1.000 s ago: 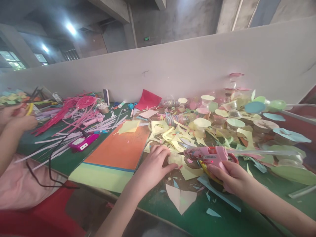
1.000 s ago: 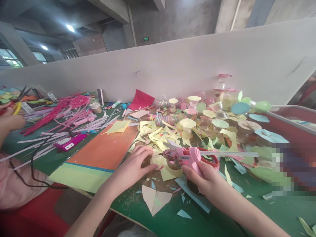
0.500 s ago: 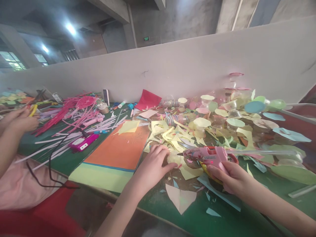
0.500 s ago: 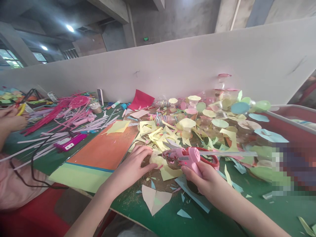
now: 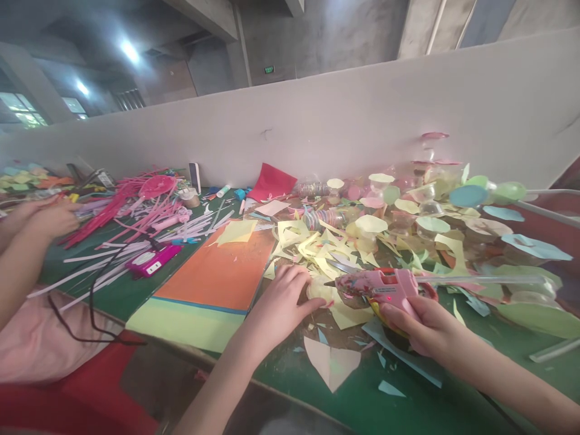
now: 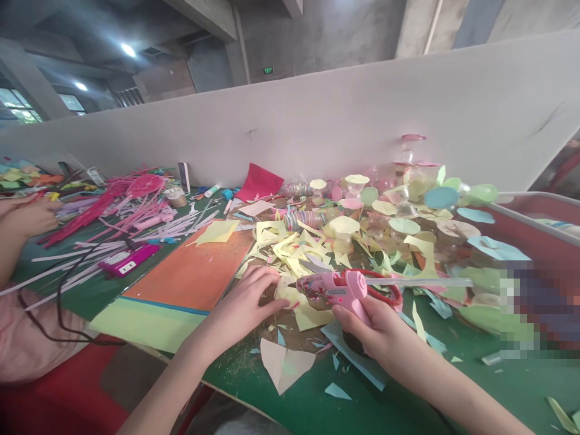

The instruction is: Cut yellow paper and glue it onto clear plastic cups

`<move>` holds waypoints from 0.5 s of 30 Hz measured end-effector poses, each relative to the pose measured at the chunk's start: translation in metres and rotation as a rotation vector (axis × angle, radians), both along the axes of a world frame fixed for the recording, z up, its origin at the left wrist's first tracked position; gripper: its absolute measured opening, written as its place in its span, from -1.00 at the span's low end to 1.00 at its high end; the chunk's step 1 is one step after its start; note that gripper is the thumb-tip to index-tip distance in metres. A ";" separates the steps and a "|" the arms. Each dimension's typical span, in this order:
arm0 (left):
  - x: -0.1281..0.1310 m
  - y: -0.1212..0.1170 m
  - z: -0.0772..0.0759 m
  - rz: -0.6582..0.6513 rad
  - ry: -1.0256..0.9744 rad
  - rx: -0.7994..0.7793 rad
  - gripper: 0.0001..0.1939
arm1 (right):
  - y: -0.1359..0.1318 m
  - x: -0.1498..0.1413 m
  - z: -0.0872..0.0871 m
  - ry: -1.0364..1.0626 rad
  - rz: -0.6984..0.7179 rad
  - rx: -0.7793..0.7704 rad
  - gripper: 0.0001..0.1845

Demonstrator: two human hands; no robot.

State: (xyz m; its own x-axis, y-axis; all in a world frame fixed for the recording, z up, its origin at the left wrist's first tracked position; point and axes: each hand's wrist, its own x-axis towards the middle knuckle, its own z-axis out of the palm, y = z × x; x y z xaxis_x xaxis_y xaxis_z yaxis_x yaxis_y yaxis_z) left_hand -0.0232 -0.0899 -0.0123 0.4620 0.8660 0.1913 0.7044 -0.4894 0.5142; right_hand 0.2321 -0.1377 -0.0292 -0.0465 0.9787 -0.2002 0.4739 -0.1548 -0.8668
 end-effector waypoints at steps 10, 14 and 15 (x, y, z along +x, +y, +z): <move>0.000 0.000 -0.001 -0.014 -0.002 0.009 -0.77 | 0.001 -0.001 0.001 0.068 0.023 -0.026 -0.42; 0.000 -0.001 0.000 -0.025 -0.005 0.013 -0.77 | 0.003 0.000 -0.002 0.084 0.020 -0.033 -0.38; 0.001 -0.001 0.000 -0.028 -0.008 0.012 -0.77 | 0.003 0.000 -0.002 0.078 0.014 -0.034 -0.38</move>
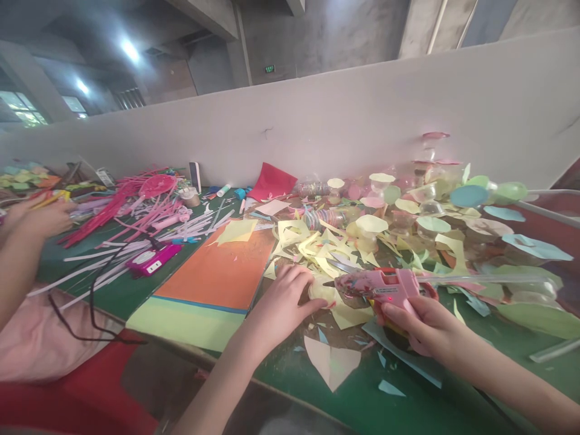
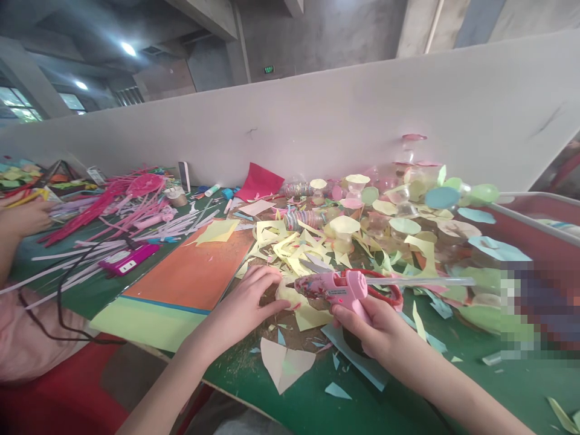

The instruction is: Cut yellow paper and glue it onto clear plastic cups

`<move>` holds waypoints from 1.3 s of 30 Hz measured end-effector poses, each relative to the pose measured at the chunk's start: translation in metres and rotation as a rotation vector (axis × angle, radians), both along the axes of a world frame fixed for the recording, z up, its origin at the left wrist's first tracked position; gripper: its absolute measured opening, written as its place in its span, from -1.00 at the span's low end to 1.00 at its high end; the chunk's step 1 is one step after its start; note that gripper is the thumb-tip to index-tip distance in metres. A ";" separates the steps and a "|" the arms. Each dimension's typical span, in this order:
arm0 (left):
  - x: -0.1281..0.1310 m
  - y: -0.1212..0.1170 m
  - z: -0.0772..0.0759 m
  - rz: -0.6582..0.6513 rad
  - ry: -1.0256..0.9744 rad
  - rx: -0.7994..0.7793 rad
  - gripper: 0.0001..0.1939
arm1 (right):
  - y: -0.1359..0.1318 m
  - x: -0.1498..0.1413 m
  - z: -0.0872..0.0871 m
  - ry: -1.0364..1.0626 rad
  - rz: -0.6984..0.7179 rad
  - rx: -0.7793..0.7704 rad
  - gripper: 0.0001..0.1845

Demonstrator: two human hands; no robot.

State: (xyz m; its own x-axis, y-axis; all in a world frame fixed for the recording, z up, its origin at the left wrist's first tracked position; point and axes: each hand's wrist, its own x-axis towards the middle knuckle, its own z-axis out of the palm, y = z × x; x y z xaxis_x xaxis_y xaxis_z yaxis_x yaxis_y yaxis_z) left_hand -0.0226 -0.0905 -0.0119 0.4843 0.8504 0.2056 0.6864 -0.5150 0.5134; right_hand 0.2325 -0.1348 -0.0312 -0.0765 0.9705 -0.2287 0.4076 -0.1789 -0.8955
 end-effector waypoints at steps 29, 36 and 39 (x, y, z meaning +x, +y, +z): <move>0.001 0.000 -0.001 -0.014 -0.030 -0.011 -0.78 | -0.002 -0.003 0.009 -0.051 0.042 0.012 -0.42; 0.000 0.000 0.000 0.003 -0.027 0.001 -0.76 | -0.003 -0.002 0.008 -0.021 0.043 0.023 -0.44; 0.000 0.000 0.000 0.009 -0.014 -0.004 -0.76 | -0.002 0.000 0.003 -0.023 0.052 0.020 -0.44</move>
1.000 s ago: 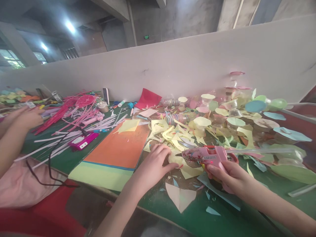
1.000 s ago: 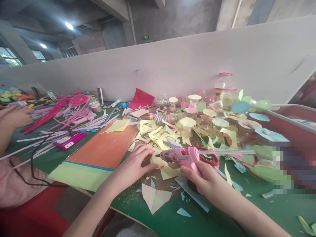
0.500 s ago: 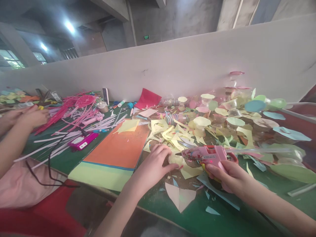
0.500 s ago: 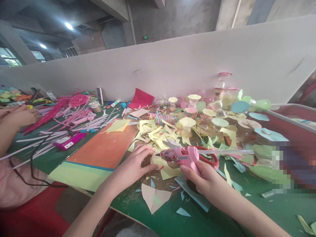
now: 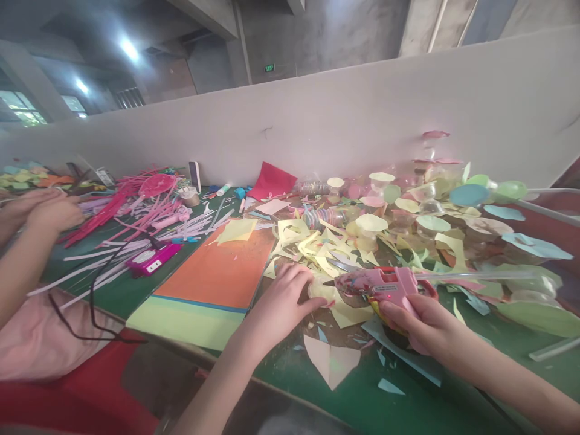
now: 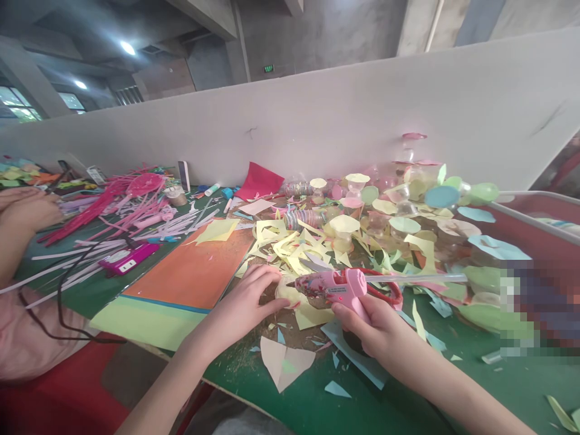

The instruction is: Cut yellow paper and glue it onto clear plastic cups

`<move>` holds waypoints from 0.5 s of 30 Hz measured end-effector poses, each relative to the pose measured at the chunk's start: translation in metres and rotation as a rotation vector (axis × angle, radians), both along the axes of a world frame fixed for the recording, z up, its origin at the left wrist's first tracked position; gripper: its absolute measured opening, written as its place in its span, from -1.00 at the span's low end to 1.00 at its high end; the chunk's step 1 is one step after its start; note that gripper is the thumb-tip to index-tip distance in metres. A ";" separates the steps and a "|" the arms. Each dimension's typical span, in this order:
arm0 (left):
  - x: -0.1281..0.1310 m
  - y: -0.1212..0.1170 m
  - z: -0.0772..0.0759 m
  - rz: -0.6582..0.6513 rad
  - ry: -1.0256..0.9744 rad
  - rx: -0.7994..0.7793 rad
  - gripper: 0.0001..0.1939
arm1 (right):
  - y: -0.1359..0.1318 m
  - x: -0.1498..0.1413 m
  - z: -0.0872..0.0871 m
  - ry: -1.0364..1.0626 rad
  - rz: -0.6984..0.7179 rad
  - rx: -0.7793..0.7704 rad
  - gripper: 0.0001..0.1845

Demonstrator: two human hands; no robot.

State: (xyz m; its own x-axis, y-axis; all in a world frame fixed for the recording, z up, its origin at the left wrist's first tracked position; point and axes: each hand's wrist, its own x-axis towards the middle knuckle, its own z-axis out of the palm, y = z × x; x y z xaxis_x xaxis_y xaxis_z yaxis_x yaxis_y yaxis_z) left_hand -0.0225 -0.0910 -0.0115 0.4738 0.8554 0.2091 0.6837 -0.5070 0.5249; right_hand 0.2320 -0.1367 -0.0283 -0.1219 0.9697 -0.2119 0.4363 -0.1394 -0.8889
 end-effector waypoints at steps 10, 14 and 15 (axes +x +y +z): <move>-0.001 0.001 -0.002 0.018 0.009 -0.007 -0.77 | 0.003 0.002 0.002 0.071 -0.084 -0.004 -0.45; -0.001 0.001 -0.002 0.019 0.010 -0.028 -0.76 | 0.001 0.000 0.007 0.075 -0.129 0.038 -0.39; -0.001 0.001 -0.002 0.021 0.012 -0.033 -0.76 | 0.001 -0.001 0.008 0.062 -0.131 0.050 -0.39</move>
